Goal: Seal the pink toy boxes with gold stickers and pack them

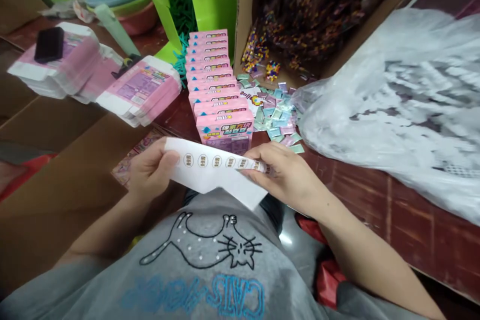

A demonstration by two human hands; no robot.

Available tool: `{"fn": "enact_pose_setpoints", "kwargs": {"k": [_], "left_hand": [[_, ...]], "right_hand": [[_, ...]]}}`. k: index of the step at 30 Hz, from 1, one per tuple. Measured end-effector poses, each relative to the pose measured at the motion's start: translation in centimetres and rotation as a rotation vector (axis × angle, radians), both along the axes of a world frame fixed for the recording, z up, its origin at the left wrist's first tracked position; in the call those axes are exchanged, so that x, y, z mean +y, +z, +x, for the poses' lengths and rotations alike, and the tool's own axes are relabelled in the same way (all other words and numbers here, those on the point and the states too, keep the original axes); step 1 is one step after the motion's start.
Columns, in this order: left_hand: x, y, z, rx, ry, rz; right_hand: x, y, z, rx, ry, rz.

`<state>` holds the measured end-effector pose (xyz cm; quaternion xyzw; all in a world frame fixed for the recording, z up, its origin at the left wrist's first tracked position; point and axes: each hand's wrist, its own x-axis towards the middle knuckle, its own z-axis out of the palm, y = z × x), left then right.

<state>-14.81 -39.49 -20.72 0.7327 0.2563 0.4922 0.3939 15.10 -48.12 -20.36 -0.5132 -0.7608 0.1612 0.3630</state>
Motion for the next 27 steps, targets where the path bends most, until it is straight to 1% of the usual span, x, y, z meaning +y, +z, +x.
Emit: {"fn": "enact_pose_setpoints", "kwargs": {"k": [2, 4, 6, 8, 10, 12, 13, 15, 17, 20, 24, 27], "left_hand": [[0.0, 0.2, 0.0, -0.091, -0.081, -0.120], [0.1, 0.5, 0.4, -0.115, -0.148, -0.194], [0.3, 0.9, 0.9, -0.027, -0.132, -0.162], [0.6, 1.0, 1.5, 0.078, -0.066, -0.118], [0.9, 0.8, 1.8, 0.124, 0.007, -0.145], [1.2, 0.3, 1.9, 0.112, 0.061, -0.244], [1.4, -0.1, 1.9, 0.085, 0.063, -0.301], [1.6, -1.0, 1.9, 0.024, 0.017, -0.403], [1.8, -1.9, 1.8, -0.012, -0.009, -0.449], [2.2, -2.5, 1.6, 0.009, 0.062, -0.421], [3.3, -2.2, 1.6, -0.012, 0.127, -0.420], [4.1, -2.1, 1.7, -0.115, 0.173, -0.467]], "right_hand": [[-0.4, 0.3, -0.2, 0.003, -0.019, 0.044], [-0.4, 0.6, -0.3, -0.029, -0.024, 0.061], [0.0, 0.7, -0.1, -0.062, -0.017, 0.057], [0.3, 0.6, 0.5, -0.049, -0.004, 0.024], [0.5, 0.4, 1.3, 0.049, 0.001, -0.046], [0.4, 0.1, 2.1, 0.213, -0.028, -0.126], [0.4, -0.1, 2.3, 0.301, -0.057, -0.155], [0.3, -0.6, 2.4, 0.443, -0.114, -0.173], [0.3, -1.1, 2.0, 0.533, -0.134, -0.124], [0.4, -1.6, 1.3, 0.590, -0.137, -0.002], [1.2, -1.6, 0.8, 0.589, -0.143, 0.095], [2.0, -1.0, 0.6, 0.546, -0.140, 0.110]]}}
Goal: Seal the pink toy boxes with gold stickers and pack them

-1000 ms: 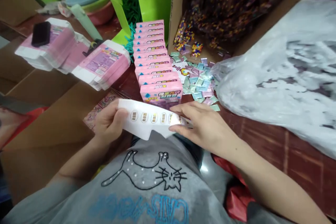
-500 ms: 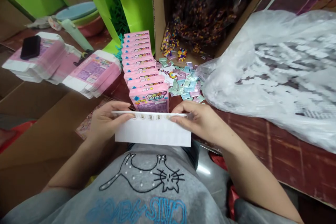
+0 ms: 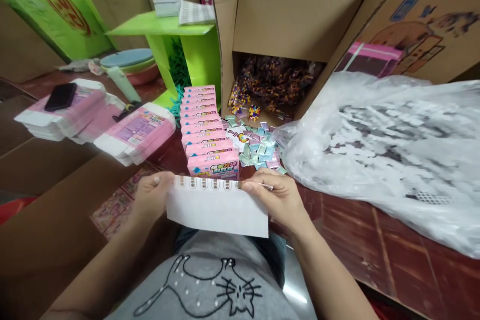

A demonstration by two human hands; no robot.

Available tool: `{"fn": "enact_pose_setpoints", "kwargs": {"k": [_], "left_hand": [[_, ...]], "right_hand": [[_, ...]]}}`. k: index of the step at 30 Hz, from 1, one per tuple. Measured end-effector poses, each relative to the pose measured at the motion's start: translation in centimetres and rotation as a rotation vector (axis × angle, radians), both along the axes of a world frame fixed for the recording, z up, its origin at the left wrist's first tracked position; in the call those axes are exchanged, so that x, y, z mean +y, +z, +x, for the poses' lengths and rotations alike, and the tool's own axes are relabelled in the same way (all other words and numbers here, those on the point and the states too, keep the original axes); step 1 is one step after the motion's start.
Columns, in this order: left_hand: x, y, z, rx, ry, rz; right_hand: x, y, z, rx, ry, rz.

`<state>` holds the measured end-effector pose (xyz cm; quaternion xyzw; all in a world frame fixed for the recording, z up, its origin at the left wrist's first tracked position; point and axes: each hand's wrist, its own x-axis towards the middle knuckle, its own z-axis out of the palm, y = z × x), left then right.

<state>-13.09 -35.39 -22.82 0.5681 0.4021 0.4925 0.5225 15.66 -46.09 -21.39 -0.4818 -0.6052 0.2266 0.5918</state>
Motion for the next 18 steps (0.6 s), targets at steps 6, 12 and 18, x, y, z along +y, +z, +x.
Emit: {"fn": "enact_pose_setpoints", "kwargs": {"k": [6, 12, 18], "left_hand": [[-0.1, -0.8, -0.2, -0.141, -0.031, -0.166], [0.0, -0.7, -0.6, -0.144, 0.091, -0.213], [0.4, -0.2, -0.9, -0.077, 0.091, -0.249]], "right_hand": [[2.0, 0.8, -0.8, 0.063, -0.043, -0.063], [2.7, 0.1, -0.5, 0.241, 0.001, -0.230], [2.8, -0.7, -0.6, 0.265, 0.058, -0.227]]}}
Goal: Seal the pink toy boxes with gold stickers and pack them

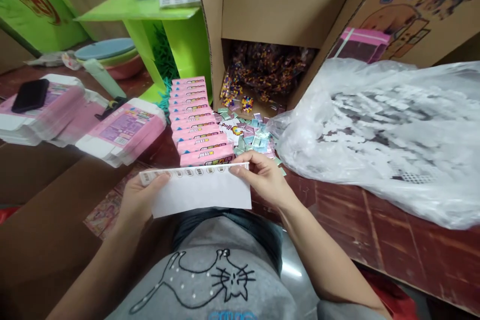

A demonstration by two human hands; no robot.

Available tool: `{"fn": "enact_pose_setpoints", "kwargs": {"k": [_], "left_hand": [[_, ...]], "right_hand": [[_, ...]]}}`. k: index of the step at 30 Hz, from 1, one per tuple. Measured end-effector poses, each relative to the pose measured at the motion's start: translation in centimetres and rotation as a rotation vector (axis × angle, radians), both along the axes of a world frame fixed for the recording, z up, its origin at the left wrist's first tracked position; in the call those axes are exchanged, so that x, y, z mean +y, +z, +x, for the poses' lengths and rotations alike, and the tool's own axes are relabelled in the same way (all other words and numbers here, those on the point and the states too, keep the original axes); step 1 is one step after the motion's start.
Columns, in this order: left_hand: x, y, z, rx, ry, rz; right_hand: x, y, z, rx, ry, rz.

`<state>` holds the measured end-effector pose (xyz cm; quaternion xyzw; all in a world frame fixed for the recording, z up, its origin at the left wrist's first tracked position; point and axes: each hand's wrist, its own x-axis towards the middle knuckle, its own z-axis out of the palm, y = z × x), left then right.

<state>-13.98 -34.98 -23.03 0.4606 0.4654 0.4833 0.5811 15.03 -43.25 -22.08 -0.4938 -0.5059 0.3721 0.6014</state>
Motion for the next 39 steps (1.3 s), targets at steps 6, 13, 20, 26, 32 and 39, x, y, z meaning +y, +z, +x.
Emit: {"fn": "enact_pose_setpoints", "kwargs": {"k": [6, 13, 20, 26, 32, 39], "left_hand": [[-0.1, 0.1, -1.0, 0.089, 0.023, -0.019], [-0.5, 0.2, -2.6, 0.204, -0.035, -0.071], [-0.8, -0.3, -3.4, 0.238, -0.119, -0.094], [0.3, -0.4, -3.1, 0.227, -0.150, -0.105], [0.8, 1.7, -2.0, 0.143, -0.012, -0.104], [2.2, 1.9, -2.0, 0.134, 0.040, -0.122]], "right_hand": [[-1.1, 0.5, 2.0, -0.277, 0.005, -0.044], [-1.3, 4.0, 2.9, -0.517, 0.048, 0.253], [3.9, 3.3, -0.2, -0.791, 0.193, 0.317], [6.2, 1.4, -0.2, -1.138, -0.027, 0.395], [6.0, 2.4, 1.7, -1.176, 0.070, 0.434], [5.3, 7.9, 2.2, -0.807, 0.447, 0.307]]}}
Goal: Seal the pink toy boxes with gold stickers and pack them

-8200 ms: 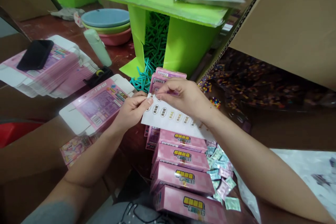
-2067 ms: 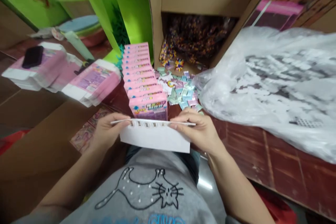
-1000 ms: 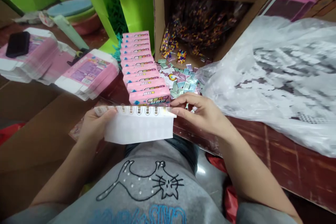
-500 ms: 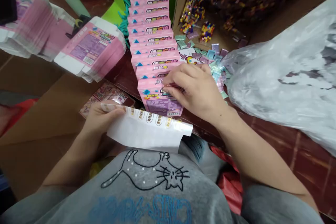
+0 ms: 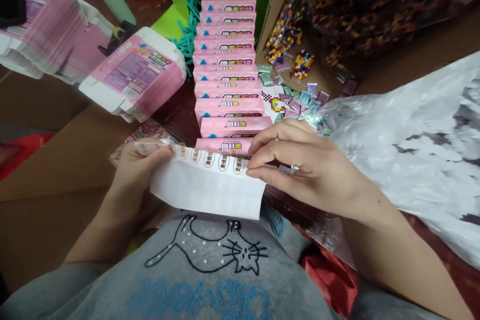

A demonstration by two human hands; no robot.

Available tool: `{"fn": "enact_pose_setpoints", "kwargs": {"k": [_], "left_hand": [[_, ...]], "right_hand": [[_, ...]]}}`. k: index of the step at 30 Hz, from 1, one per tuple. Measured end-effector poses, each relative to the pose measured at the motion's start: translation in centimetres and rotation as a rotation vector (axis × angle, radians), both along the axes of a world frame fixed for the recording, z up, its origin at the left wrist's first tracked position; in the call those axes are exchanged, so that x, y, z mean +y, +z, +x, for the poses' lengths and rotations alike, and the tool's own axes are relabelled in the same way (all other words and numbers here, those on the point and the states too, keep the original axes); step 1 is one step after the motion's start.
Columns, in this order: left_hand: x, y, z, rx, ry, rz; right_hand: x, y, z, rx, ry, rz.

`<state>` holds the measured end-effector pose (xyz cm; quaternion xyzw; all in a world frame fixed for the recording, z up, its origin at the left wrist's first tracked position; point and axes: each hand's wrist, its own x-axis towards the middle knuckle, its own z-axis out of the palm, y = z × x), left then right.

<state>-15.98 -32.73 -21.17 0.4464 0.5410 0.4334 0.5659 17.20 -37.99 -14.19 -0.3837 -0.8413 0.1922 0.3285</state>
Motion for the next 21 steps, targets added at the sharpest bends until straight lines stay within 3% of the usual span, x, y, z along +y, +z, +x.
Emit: {"fn": "enact_pose_setpoints", "kwargs": {"k": [3, 7, 12, 16, 21], "left_hand": [[0.7, -0.9, 0.4, -0.066, 0.004, -0.001], [0.8, -1.4, 1.4, -0.122, 0.017, 0.004], [1.0, -1.3, 1.3, -0.100, 0.042, 0.053], [0.7, -0.6, 0.5, -0.086, -0.003, 0.073], [-0.3, 0.3, 0.3, -0.133, -0.178, 0.056]], "right_hand": [[0.6, 0.9, -0.5, 0.124, -0.099, 0.015], [1.9, 0.4, -0.3, 0.026, -0.165, -0.026], [1.7, 1.4, -0.2, 0.060, -0.123, -0.184], [1.7, 2.9, -0.6, 0.208, -0.228, -0.129], [4.1, 1.0, -1.7, -0.047, -0.033, -0.075]]}}
